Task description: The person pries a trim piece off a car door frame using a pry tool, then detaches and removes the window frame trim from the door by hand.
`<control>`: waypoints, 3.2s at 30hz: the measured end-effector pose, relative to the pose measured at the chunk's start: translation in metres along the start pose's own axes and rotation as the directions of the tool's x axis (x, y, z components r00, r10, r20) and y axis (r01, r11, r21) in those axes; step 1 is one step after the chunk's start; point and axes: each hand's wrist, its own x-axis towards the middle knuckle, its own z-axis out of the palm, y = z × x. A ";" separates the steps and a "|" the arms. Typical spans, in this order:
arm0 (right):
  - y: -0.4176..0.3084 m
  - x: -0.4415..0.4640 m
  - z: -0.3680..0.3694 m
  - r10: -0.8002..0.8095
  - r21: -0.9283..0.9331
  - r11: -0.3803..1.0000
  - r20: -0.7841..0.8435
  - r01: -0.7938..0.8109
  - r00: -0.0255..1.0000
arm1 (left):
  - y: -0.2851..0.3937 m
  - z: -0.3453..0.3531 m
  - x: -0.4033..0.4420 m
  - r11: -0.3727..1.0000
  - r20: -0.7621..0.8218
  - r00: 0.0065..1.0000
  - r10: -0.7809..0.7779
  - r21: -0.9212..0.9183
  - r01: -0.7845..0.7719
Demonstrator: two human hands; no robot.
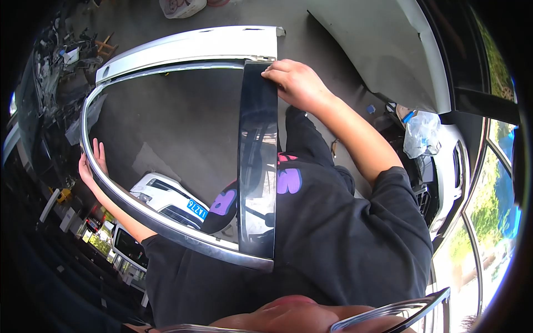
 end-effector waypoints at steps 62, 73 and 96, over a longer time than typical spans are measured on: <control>-0.288 0.312 0.118 0.382 0.870 0.437 0.050 -0.228 0.923 | 0.066 0.076 0.138 0.083 0.873 0.119 0.473 0.090 -0.992; -0.320 0.408 0.099 0.150 0.722 0.484 0.489 -0.495 0.860 | 0.113 0.059 0.190 0.106 0.983 0.111 0.147 0.096 -0.990; -0.382 0.278 0.146 0.760 0.494 0.076 -0.591 0.866 0.270 | 0.115 0.108 0.374 0.527 0.403 -0.397 -0.825 0.292 -0.798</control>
